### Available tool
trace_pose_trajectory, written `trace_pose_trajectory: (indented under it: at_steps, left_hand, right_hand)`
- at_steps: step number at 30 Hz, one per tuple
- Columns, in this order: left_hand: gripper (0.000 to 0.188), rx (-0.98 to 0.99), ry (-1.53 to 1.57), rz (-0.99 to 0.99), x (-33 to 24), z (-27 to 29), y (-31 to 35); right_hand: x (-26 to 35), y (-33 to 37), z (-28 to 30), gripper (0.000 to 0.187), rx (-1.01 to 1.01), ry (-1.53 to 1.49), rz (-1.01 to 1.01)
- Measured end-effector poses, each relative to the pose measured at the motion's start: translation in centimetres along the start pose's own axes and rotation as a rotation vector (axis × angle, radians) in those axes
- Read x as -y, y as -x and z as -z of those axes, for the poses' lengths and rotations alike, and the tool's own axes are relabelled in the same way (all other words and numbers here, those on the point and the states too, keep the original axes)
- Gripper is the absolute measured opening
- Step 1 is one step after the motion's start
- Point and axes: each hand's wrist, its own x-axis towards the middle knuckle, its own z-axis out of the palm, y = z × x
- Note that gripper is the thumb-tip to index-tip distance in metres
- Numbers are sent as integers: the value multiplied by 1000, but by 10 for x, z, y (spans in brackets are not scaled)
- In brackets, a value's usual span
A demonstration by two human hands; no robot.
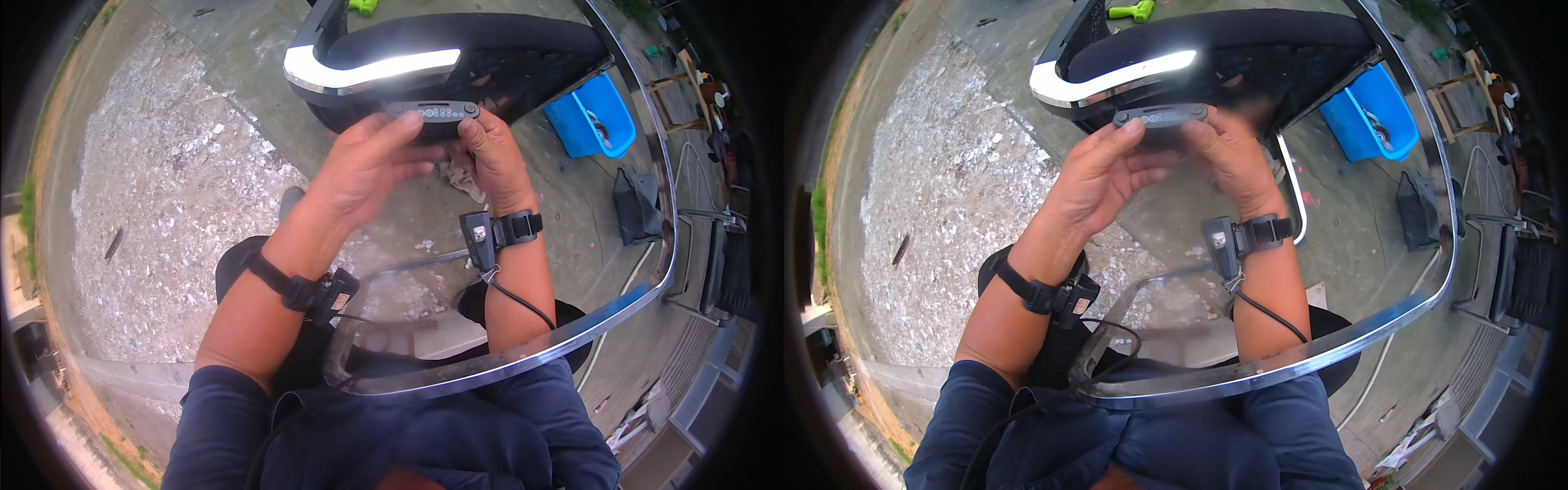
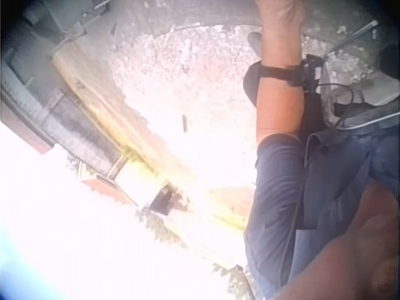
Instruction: The person uses a screwdriver to tighten screws on a small black plastic component. They then attach this component to a large chrome car trim piece and continue to secure it with the screwdriver.
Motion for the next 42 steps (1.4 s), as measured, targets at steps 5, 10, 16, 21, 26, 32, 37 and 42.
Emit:
trace_pose_trajectory:
  at_steps: [5,10,16,21,26,32,37,42]
  left_hand:
    - [39,2,-44,-33,3,-1,-6]
    - [47,-149,-292,-90,5,2,-4]
    - [51,-249,-373,-135,5,3,0]
    - [52,-172,-285,-25,9,19,1]
    - [53,-103,-223,12,12,24,2]
    - [63,-163,-383,-47,25,38,-8]
    - [60,-179,-512,55,18,42,-11]
    - [52,-144,-541,-27,9,45,-5]
  right_hand:
    - [-33,-12,15,48,7,-311,-27]
    - [-37,-13,-26,56,-122,-442,-78]
    - [-64,-6,-33,57,-88,-668,-142]
    - [-77,2,-38,50,-115,-664,-197]
    - [-69,-2,-47,47,-182,-671,-190]
    - [-72,5,-63,46,-211,-774,-276]
    - [-78,1,-77,54,-199,-726,-377]
    - [-73,4,-77,57,-196,-545,-472]
